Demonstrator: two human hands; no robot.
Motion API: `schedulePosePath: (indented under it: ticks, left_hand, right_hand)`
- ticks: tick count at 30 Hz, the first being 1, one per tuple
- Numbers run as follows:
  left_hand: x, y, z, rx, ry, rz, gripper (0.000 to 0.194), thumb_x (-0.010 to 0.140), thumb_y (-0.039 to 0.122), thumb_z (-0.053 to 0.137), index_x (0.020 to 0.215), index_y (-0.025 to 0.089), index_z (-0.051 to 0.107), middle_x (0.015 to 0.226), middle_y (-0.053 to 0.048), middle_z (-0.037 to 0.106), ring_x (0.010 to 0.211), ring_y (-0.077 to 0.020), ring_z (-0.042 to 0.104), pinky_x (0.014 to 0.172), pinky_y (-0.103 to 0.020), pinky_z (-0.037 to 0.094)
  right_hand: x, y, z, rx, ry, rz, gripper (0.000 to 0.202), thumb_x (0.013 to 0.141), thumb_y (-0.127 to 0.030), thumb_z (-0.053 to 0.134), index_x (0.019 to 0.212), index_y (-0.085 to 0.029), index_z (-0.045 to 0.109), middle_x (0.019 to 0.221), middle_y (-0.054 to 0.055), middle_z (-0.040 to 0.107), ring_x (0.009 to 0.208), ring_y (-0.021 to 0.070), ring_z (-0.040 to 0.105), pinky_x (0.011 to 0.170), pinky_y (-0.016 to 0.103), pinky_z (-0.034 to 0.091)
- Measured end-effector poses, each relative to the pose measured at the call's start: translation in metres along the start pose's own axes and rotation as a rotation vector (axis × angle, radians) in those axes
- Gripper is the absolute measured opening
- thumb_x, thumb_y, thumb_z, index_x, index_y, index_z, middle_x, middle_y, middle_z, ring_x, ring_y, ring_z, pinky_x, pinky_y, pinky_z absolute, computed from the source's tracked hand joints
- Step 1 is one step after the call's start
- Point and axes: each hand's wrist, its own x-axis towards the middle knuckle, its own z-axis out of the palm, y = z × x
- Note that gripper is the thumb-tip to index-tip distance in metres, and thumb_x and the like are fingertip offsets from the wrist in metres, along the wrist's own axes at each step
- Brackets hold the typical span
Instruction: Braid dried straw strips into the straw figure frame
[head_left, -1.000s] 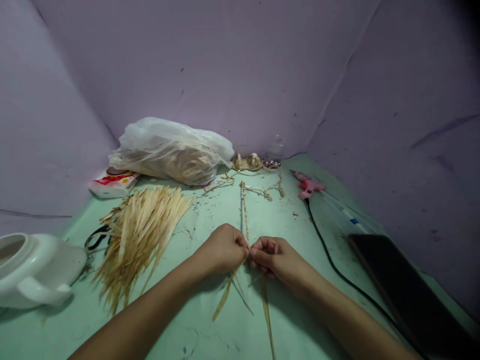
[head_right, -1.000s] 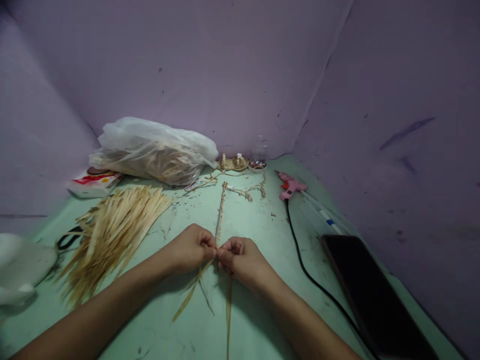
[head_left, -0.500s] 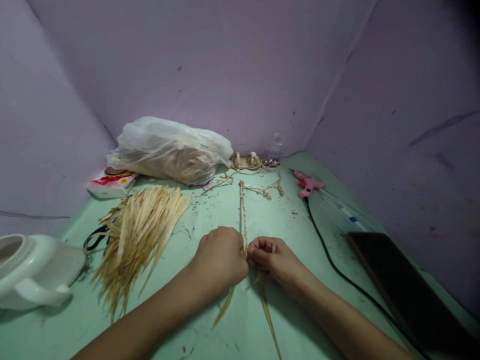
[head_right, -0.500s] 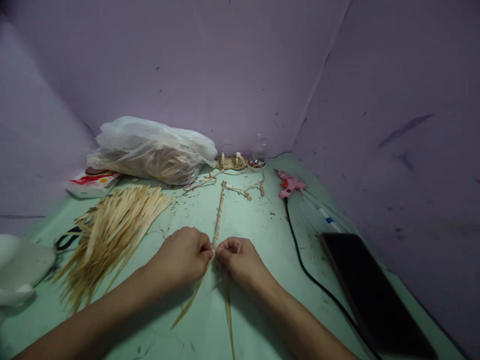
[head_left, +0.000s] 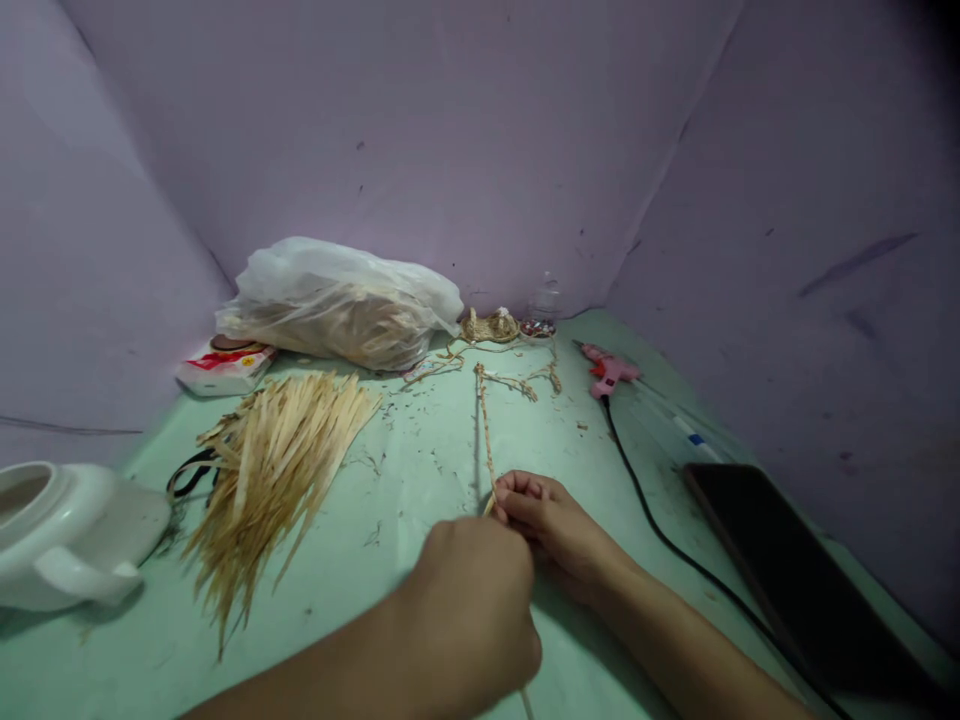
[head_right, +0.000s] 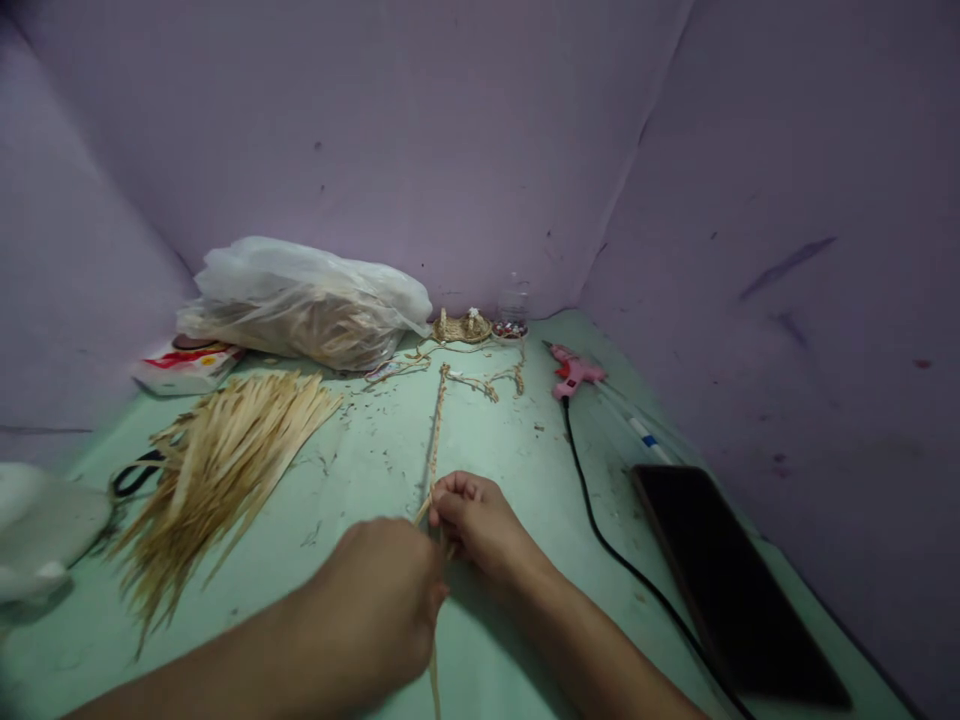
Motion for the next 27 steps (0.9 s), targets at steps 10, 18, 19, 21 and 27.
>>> schedulePosePath:
  ticks: [10, 18, 19, 21, 27]
  left_hand:
    - [0.038, -0.039, 0.001, -1.059, -0.146, -0.247, 0.013, 0.061, 0.013, 0.046, 0.068, 0.008, 0.056, 0.045, -0.001, 0.049, 0.038, -0.0106, 0.048, 0.037, -0.021, 0.036]
    - [0.042, -0.042, 0.012, -0.821, 0.034, -0.175, 0.008, 0.056, 0.013, 0.049, 0.048, 0.013, 0.048, 0.033, 0.005, 0.035, 0.028, -0.0056, 0.029, 0.031, -0.019, 0.017]
    - [0.043, -0.043, 0.013, -0.793, 0.053, -0.163, 0.008, 0.055, 0.012, 0.049, 0.047, 0.014, 0.047, 0.031, 0.006, 0.033, 0.028, -0.0049, 0.026, 0.031, -0.020, 0.014]
    - [0.046, -0.045, 0.016, -0.765, 0.094, -0.147, 0.010, 0.052, 0.011, 0.049, 0.044, 0.014, 0.044, 0.031, 0.007, 0.029, 0.029, -0.0038, 0.021, 0.033, -0.021, 0.010]
    - [0.053, -0.051, 0.030, -0.693, 0.233, -0.089, 0.010, 0.049, 0.010, 0.048, 0.041, 0.013, 0.044, 0.035, 0.006, 0.027, 0.038, -0.0039, 0.021, 0.038, -0.021, 0.013]
  right_hand:
    - [0.004, 0.003, -0.005, -0.121, -0.085, -0.033, 0.013, 0.067, -0.023, 0.054, 0.061, -0.015, 0.046, 0.048, -0.005, 0.043, 0.035, 0.0018, 0.025, 0.035, 0.018, 0.009]
    - [0.013, 0.005, -0.015, -0.571, -0.076, -0.293, 0.007, 0.070, -0.019, 0.048, 0.064, -0.016, 0.046, 0.051, -0.003, 0.049, 0.040, 0.0050, 0.033, 0.040, 0.019, 0.024]
    - [0.013, 0.006, -0.016, -0.668, -0.060, -0.377, 0.006, 0.070, -0.018, 0.047, 0.064, -0.016, 0.047, 0.052, -0.002, 0.051, 0.043, 0.0061, 0.037, 0.043, 0.019, 0.027]
    - [0.011, 0.008, -0.017, -0.873, -0.006, -0.548, 0.006, 0.070, -0.016, 0.046, 0.066, -0.016, 0.050, 0.055, -0.001, 0.053, 0.050, 0.0083, 0.042, 0.049, 0.020, 0.030]
    - [-0.005, 0.005, -0.008, -1.300, 0.183, -0.692, 0.018, 0.069, -0.014, 0.043, 0.070, -0.016, 0.060, 0.067, 0.005, 0.062, 0.060, 0.0127, 0.050, 0.054, 0.022, 0.031]
